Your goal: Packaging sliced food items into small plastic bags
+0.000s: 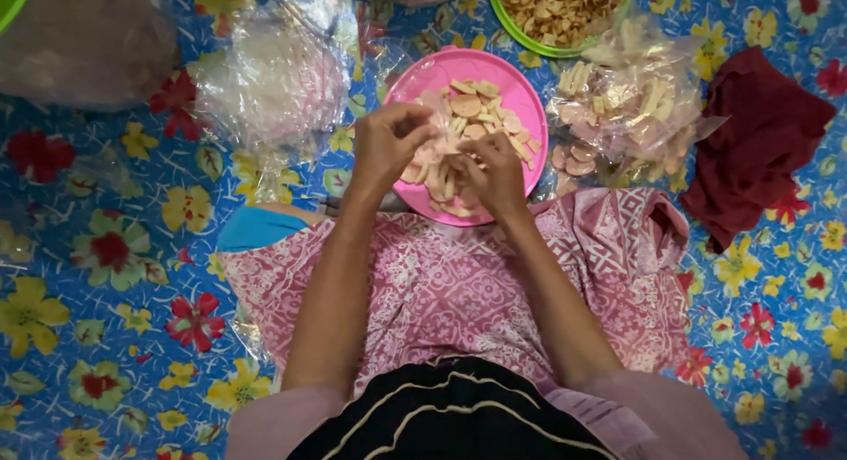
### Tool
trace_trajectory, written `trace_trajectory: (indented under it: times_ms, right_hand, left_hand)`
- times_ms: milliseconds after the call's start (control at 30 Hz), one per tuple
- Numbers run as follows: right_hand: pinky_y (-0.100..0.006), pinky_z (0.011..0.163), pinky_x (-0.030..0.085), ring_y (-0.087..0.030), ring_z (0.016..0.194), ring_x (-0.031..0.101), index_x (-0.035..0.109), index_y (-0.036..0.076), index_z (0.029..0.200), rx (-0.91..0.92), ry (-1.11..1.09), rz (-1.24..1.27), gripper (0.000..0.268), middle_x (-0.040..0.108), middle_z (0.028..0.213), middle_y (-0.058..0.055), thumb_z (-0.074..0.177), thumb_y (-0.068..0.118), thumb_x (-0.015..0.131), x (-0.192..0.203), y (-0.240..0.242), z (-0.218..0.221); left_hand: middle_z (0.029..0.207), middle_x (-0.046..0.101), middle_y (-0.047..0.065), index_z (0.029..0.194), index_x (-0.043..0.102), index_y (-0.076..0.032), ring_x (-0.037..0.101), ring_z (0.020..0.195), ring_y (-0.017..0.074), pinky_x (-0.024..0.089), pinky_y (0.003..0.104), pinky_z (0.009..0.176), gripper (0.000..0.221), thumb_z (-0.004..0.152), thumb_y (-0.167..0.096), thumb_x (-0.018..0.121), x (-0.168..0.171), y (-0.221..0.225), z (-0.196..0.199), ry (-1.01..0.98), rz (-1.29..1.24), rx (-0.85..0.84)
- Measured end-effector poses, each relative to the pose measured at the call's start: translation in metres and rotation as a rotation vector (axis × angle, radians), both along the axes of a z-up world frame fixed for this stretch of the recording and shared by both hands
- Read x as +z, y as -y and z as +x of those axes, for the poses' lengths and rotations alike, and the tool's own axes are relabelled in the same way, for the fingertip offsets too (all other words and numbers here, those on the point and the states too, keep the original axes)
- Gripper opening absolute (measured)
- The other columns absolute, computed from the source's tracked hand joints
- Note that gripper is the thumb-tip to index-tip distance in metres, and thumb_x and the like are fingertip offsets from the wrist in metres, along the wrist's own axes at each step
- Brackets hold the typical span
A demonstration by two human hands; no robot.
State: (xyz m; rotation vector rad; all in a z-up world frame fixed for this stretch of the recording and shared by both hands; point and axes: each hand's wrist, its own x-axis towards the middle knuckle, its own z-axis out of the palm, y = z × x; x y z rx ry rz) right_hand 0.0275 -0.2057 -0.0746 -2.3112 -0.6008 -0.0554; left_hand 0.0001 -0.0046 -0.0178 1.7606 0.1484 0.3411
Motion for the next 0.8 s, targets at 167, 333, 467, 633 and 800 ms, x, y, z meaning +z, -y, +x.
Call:
trace_trajectory:
  times_ms: [167,333,467,633,800]
  right_hand:
    - [-0.027,0.075,0.054,-0.021,0.084,0.063,0.071,0.01,0.095,-0.168,-0.194,0.387,0.02,0.049,0.094,-0.007,0.077,0.001,0.073,0.013,0.031,-0.02]
    - [-0.029,0.078,0.054,-0.024,0.096,0.06,0.07,0.005,0.096,-0.23,-0.249,0.566,0.02,0.048,0.102,-0.01,0.078,-0.003,0.072,0.002,0.053,-0.037]
    - [-0.03,0.078,0.055,-0.025,0.096,0.06,0.068,-0.001,0.095,-0.23,-0.299,0.725,0.019,0.049,0.1,-0.011,0.076,-0.007,0.071,-0.003,0.054,-0.042]
    - [-0.03,0.077,0.054,-0.025,0.096,0.061,0.068,-0.002,0.093,-0.212,-0.312,0.768,0.018,0.05,0.099,-0.01,0.076,-0.007,0.07,0.008,0.054,-0.045]
    - [-0.029,0.078,0.054,-0.025,0.097,0.06,0.069,-0.001,0.093,-0.104,-0.269,0.76,0.017,0.05,0.099,-0.012,0.076,-0.006,0.072,-0.005,0.06,-0.04]
  left_hand:
    - [0.069,0.066,0.01,0.09,0.072,-0.012,0.062,0.061,0.0217,0.05,0.031,0.056,0.027,0.064,-0.011,0.082,-0.019,0.013,0.001,-0.094,0.076,-0.155]
    - [0.07,0.067,0.008,0.09,0.073,-0.015,0.064,0.063,0.0235,0.05,0.032,0.057,0.027,0.064,-0.013,0.081,-0.045,0.025,0.003,-0.131,0.151,-0.286]
    - [0.074,0.068,0.008,0.089,0.072,-0.013,0.066,0.067,0.025,0.052,0.032,0.061,0.026,0.064,-0.008,0.079,-0.039,0.031,0.0,-0.094,0.115,-0.341]
    - [0.076,0.069,0.007,0.089,0.072,-0.012,0.065,0.069,0.0227,0.051,0.031,0.061,0.027,0.064,-0.01,0.081,-0.041,0.033,-0.004,-0.05,0.112,-0.396]
    - [0.079,0.069,0.007,0.093,0.072,-0.015,0.065,0.064,0.0215,0.052,0.029,0.056,0.032,0.064,-0.009,0.082,-0.046,0.037,-0.006,-0.108,0.105,-0.436]
